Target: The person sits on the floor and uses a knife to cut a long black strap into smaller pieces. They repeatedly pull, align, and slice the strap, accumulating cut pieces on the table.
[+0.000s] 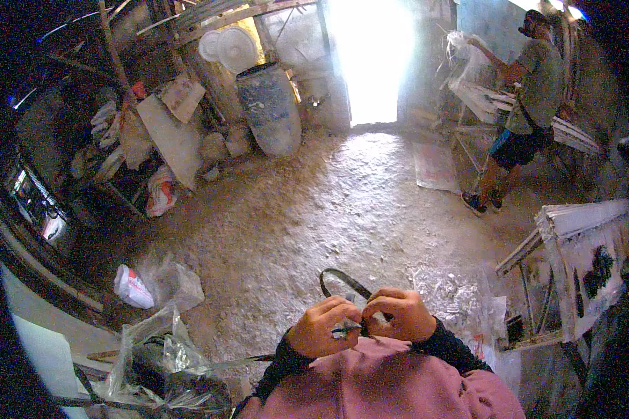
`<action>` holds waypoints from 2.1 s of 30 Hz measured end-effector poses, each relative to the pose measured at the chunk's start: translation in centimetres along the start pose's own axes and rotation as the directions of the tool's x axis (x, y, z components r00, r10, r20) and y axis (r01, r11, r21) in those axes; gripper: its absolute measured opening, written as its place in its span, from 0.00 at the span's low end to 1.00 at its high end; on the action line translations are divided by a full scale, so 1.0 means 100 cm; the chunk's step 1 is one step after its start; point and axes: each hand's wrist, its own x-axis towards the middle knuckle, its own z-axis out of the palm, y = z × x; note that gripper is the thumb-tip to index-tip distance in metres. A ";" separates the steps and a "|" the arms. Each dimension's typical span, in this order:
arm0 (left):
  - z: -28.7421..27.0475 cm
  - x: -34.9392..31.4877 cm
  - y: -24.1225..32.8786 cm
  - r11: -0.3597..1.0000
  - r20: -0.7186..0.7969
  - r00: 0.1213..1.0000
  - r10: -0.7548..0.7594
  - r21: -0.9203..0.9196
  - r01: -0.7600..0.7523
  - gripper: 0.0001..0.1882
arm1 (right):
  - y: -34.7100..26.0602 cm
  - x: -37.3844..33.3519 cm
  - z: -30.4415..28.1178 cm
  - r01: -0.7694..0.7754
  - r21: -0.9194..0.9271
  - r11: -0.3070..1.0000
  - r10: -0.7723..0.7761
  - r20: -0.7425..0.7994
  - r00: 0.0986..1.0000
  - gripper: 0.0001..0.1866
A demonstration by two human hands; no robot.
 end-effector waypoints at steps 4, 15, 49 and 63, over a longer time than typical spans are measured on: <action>0.006 0.004 -0.003 0.997 -0.047 0.999 0.006 -0.073 -0.010 0.14 | -0.003 0.002 0.004 -0.101 0.072 0.992 0.110 -0.128 0.986 0.05; 0.006 -0.008 -0.012 0.998 -0.126 0.990 -0.055 0.006 0.056 0.13 | -0.003 0.007 0.003 -0.037 0.063 0.997 0.042 -0.065 0.997 0.09; 0.012 -0.004 -0.011 0.997 -0.211 0.977 -0.040 0.056 0.053 0.13 | -0.004 0.003 0.003 -0.037 -0.046 0.998 0.035 -0.043 0.998 0.12; 0.023 0.000 -0.017 0.997 -0.264 0.964 -0.016 0.065 0.035 0.13 | -0.004 -0.001 0.018 -0.322 0.326 0.889 0.385 -0.151 0.911 0.10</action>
